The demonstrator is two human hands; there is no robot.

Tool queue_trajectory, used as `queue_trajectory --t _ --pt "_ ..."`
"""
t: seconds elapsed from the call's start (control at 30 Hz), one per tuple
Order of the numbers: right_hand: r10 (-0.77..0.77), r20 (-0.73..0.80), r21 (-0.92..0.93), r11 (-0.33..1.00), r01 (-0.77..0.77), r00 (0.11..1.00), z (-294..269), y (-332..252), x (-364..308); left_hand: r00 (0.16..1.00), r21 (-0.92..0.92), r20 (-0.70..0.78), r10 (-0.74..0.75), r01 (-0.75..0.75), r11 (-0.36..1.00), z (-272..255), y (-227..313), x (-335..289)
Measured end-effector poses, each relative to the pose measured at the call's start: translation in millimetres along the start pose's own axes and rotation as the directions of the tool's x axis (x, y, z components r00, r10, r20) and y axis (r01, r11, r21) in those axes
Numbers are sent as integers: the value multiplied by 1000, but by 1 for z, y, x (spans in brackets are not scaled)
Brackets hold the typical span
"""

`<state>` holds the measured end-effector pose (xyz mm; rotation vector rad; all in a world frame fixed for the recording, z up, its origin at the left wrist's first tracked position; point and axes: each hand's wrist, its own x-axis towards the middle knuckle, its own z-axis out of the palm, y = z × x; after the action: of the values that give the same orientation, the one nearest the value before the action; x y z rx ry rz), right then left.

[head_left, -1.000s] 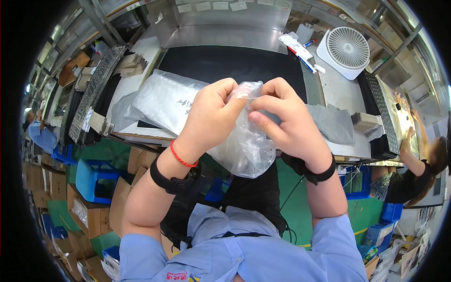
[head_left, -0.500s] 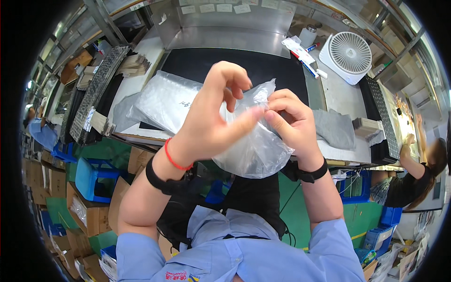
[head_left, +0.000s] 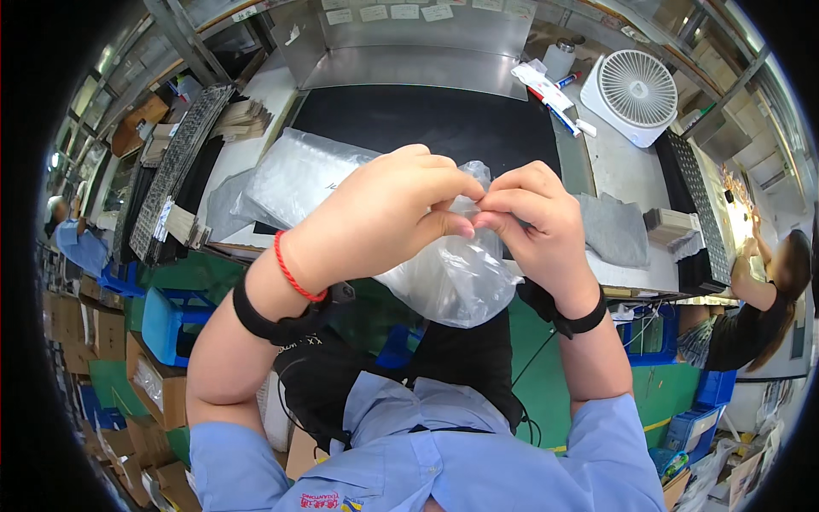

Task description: Unpacking and inspecting layers of internal keyboard membrane or protective components at an assembly station.

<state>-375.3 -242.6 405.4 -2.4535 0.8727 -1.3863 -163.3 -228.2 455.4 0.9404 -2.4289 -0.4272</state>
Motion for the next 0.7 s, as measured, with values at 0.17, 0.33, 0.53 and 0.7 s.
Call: queue_trajectory --t 0.17,0.33,0.53,0.7 --pt "-85 54 82 993 80 995 -6 1 6 942 -204 263 -210 267 942 -16 8 17" --pt "-6 61 180 984 -5 998 -1 3 -2 987 -85 152 45 -32 996 -7 -10 16" --pt "212 254 638 697 -328 944 -7 0 -7 974 149 -32 223 -216 965 -5 -5 17" --pt "180 417 726 524 -446 891 -3 0 5 949 195 27 313 -312 930 -16 -11 13"
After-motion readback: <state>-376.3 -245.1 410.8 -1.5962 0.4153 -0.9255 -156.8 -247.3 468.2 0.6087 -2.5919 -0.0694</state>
